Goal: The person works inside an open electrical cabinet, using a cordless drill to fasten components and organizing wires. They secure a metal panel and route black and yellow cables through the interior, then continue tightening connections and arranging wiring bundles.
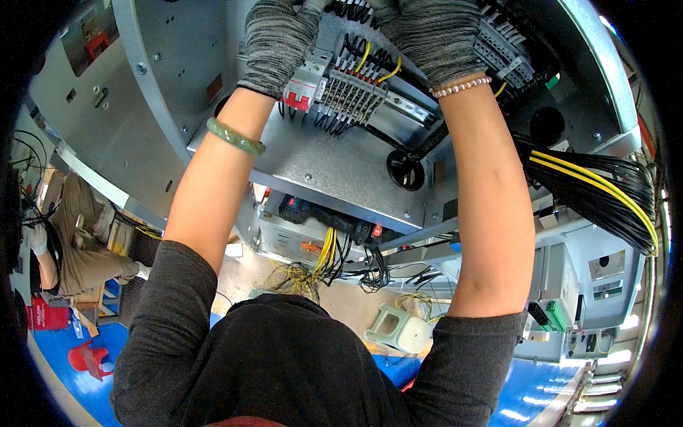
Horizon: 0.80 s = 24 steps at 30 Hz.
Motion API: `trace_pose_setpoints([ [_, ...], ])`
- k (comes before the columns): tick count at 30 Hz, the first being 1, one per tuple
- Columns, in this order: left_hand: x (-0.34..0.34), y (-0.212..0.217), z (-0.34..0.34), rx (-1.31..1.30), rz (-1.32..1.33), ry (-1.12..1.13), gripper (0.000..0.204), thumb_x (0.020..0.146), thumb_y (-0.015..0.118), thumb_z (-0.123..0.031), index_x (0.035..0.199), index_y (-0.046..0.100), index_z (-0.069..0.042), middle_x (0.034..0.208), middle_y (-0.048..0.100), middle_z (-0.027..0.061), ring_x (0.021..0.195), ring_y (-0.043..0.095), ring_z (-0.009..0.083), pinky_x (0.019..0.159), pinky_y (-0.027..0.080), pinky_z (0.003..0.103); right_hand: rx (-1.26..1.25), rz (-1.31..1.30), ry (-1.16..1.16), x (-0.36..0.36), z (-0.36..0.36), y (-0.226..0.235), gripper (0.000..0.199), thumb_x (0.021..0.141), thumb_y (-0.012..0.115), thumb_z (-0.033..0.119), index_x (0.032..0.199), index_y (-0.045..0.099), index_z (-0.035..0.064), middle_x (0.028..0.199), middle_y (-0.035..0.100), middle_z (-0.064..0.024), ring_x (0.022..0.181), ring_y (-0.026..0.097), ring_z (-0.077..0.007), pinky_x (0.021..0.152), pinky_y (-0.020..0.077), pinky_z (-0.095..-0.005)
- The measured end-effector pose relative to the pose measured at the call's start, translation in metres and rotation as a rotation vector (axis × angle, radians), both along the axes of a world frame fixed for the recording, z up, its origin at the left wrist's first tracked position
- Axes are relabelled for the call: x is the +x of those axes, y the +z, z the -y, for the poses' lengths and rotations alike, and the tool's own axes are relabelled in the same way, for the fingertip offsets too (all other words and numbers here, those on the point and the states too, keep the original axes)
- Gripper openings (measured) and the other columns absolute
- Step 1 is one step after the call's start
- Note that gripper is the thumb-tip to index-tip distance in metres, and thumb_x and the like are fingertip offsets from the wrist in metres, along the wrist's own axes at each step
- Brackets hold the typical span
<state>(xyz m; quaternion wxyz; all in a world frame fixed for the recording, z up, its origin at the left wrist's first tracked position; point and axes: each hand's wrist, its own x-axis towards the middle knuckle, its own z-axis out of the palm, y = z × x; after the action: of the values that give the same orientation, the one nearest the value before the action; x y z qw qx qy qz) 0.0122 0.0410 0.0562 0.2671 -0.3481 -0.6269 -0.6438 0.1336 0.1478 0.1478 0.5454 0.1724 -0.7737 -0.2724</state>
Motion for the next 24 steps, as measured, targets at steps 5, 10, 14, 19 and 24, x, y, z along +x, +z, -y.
trace_pose_setpoints([
  [5, 0.019, 0.000, 0.042, 0.040, -0.368, 0.165, 0.030, 0.085, 0.070, -0.019, 0.113, 0.067, -0.009, 0.104, 0.069, 0.0135, 0.100, 0.064, 0.0327, 0.085, 0.051, 0.043, 0.000, 0.019, 0.004, 0.004, -0.002, 0.002, 0.033, 0.066, 0.077, 0.011, 0.098, 0.069, 0.0104, 0.094, 0.065, -0.0099, 0.086, 0.062, -0.0296, 0.076, 0.0510, -0.0426],
  [10, 0.005, 0.044, 0.042, -0.105, -0.876, 0.278, 0.048, 0.076, 0.076, -0.028, 0.121, 0.064, -0.015, 0.119, 0.061, 0.0074, 0.108, 0.059, 0.0295, 0.094, 0.046, 0.044, -0.054, 0.025, -0.044, 0.010, 0.006, 0.001, 0.035, 0.068, 0.076, 0.014, 0.102, 0.070, 0.0104, 0.097, 0.065, -0.0078, 0.091, 0.062, -0.0287, 0.082, 0.0500, -0.0430],
  [14, -0.043, 0.060, 0.025, -0.191, -1.050, 0.265, 0.049, 0.073, 0.075, -0.034, 0.119, 0.066, -0.019, 0.114, 0.063, 0.0060, 0.105, 0.059, 0.0283, 0.094, 0.045, 0.044, -0.135, 0.050, 0.033, 0.009, 0.008, 0.001, 0.036, 0.070, 0.075, 0.015, 0.106, 0.070, 0.0133, 0.095, 0.064, -0.0075, 0.091, 0.062, -0.0291, 0.084, 0.0492, -0.0425],
  [19, -0.043, 0.062, 0.028, -0.207, -1.032, 0.137, 0.048, 0.070, 0.079, -0.028, 0.116, 0.068, -0.017, 0.108, 0.065, 0.0060, 0.102, 0.060, 0.0267, 0.090, 0.047, 0.041, -0.291, -0.027, 0.008, 0.034, 0.013, -0.016, 0.033, 0.079, 0.072, 0.017, 0.112, 0.070, 0.0128, 0.104, 0.067, -0.0090, 0.097, 0.064, -0.0279, 0.087, 0.0505, -0.0399],
  [24, -0.034, 0.075, 0.050, -0.271, -1.018, 0.186, 0.045, 0.070, 0.080, -0.025, 0.113, 0.070, -0.017, 0.099, 0.067, 0.0049, 0.094, 0.063, 0.0240, 0.084, 0.049, 0.039, -0.881, -0.109, 0.163, 0.054, -0.001, -0.107, 0.021, 0.089, 0.068, 0.019, 0.108, 0.072, 0.0102, 0.099, 0.073, -0.0079, 0.090, 0.068, -0.0216, 0.082, 0.0541, -0.0354],
])
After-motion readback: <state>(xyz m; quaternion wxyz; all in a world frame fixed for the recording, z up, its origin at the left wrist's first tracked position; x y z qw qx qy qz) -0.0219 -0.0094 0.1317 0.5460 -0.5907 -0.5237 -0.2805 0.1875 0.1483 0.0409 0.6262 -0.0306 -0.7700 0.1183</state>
